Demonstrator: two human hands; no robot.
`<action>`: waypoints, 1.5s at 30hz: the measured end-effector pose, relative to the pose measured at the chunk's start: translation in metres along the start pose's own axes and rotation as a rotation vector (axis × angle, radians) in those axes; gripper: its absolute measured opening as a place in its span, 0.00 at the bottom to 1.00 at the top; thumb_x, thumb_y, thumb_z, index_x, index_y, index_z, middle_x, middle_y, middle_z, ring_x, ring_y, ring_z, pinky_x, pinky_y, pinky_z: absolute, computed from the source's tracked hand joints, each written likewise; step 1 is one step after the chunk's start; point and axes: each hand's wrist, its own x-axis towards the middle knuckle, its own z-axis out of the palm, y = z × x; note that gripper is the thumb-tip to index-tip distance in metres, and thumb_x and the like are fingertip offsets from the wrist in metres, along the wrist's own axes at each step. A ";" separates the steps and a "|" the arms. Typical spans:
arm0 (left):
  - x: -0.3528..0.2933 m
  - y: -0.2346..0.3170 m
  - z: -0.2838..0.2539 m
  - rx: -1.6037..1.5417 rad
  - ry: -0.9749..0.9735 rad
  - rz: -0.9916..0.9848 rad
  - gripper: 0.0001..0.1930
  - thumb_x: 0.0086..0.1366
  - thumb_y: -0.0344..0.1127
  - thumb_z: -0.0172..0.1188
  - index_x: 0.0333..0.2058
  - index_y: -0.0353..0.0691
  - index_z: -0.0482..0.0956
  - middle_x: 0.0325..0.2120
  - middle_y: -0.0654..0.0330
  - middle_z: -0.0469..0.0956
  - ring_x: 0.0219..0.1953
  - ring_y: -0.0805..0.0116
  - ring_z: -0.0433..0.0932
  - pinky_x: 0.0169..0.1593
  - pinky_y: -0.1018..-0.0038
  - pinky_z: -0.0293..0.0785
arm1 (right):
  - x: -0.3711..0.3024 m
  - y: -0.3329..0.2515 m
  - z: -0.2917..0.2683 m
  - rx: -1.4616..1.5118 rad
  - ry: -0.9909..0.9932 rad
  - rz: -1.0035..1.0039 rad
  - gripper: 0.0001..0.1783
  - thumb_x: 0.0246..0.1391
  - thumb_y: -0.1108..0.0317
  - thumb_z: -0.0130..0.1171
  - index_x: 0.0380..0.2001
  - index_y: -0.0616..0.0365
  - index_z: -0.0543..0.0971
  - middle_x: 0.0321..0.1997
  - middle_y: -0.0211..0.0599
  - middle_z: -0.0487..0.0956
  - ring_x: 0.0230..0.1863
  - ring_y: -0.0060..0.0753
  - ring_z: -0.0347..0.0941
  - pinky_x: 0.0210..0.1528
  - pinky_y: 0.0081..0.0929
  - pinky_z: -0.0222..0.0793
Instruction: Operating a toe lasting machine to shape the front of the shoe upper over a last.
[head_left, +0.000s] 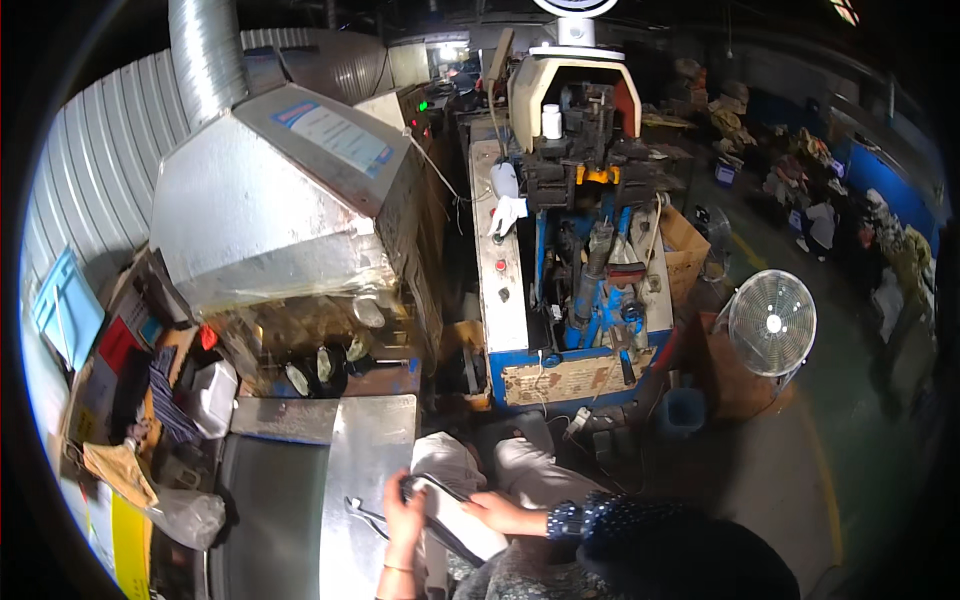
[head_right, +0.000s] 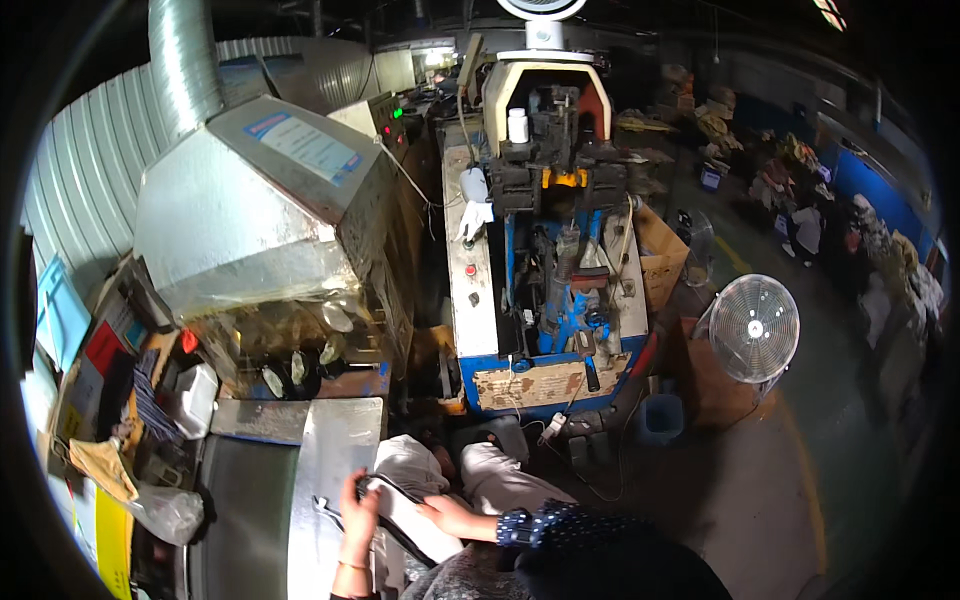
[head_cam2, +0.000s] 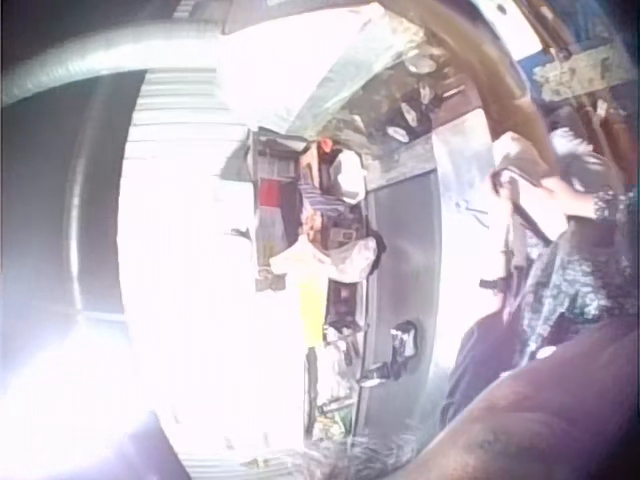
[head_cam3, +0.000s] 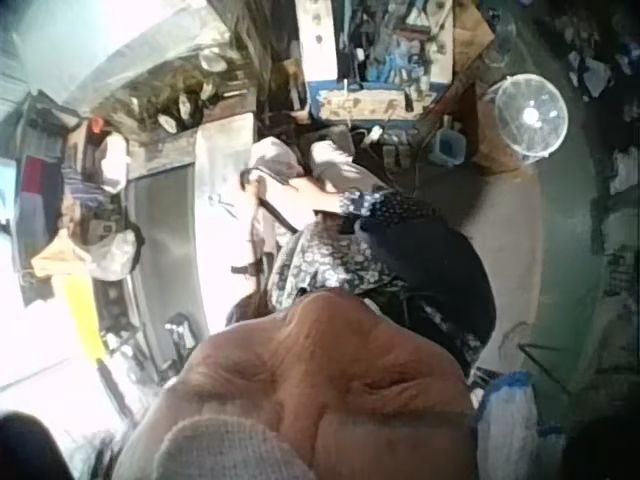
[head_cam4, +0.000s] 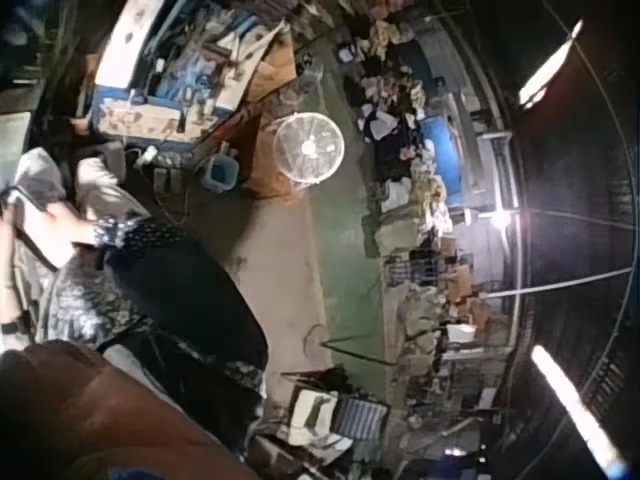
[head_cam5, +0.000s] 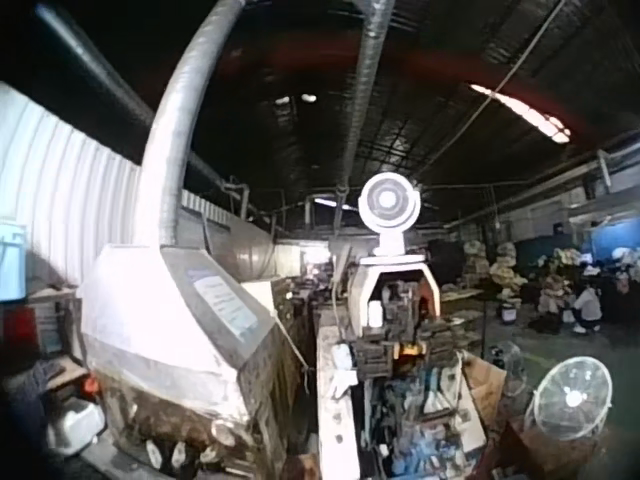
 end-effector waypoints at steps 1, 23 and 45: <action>0.008 -0.001 -0.002 -0.078 0.003 -0.091 0.25 0.57 0.27 0.61 0.55 0.34 0.72 0.48 0.52 0.76 0.48 0.62 0.76 0.55 0.69 0.71 | 0.011 -0.008 -0.001 0.001 0.065 -0.083 0.24 0.67 0.54 0.51 0.23 0.62 0.72 0.19 0.54 0.69 0.18 0.32 0.62 0.24 0.39 0.62; 0.034 0.001 0.034 -0.271 -0.291 -0.425 0.23 0.64 0.32 0.66 0.55 0.35 0.71 0.43 0.60 0.77 0.45 0.72 0.73 0.53 0.76 0.70 | 0.038 -0.032 -0.025 -1.048 -0.037 -0.309 0.17 0.64 0.61 0.49 0.27 0.64 0.74 0.23 0.45 0.79 0.17 0.40 0.77 0.17 0.37 0.70; -0.044 -0.025 -0.004 0.272 -0.210 -0.148 0.36 0.76 0.43 0.42 0.67 0.22 0.36 0.57 0.32 0.68 0.60 0.45 0.71 0.62 0.64 0.66 | 0.000 -0.010 0.037 0.076 -0.039 -0.034 0.40 0.69 0.55 0.45 0.68 0.76 0.45 0.63 0.76 0.62 0.67 0.64 0.60 0.67 0.42 0.57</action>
